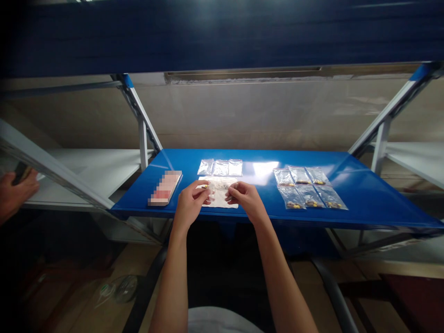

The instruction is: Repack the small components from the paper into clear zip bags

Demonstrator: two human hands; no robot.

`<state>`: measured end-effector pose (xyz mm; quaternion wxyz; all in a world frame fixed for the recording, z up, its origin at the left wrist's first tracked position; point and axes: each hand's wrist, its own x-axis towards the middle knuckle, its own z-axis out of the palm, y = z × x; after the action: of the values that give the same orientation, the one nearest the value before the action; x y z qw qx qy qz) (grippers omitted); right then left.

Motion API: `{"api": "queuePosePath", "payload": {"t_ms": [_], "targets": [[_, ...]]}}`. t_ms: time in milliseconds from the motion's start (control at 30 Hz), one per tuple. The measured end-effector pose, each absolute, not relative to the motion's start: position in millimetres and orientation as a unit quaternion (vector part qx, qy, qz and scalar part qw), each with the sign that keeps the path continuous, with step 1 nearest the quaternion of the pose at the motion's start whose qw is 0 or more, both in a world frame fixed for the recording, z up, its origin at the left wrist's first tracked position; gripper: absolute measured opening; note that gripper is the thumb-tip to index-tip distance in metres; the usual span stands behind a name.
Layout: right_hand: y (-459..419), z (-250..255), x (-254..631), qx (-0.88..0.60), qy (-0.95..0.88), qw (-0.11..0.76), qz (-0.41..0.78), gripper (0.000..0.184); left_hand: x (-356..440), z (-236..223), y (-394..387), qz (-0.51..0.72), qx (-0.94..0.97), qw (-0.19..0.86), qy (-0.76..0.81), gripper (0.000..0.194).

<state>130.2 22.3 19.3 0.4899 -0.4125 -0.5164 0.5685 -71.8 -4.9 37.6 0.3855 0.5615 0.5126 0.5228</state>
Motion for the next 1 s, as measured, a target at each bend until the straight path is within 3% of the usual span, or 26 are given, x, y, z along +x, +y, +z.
{"api": "queuePosePath", "payload": {"t_ms": [100,267,467,733,933,1000], "targets": [[42,33,130,-0.432,-0.604,0.452,0.493,0.037,-98,37,-6,0.517,0.560,0.351,0.544,0.031],[77,67,116,-0.420,-0.800,0.297,0.309,0.013,-127,30,-2,0.438,0.641,0.221,0.590,0.036],[84,87,82,-0.362,-0.919,0.125,0.090,0.021,-106,1,17,0.409,0.686,0.143,0.584,0.037],[90,86,70,-0.310,-0.947,0.083,0.030,0.020,-95,-13,27,0.419,0.673,0.108,0.600,0.019],[95,89,69,-0.318,-0.947,0.044,0.017,0.004,-91,-16,26,0.411,0.666,0.104,0.614,0.012],[96,90,70,-0.326,-0.945,0.030,0.008,0.008,-89,-16,26,0.409,0.663,0.107,0.618,0.013]]}}
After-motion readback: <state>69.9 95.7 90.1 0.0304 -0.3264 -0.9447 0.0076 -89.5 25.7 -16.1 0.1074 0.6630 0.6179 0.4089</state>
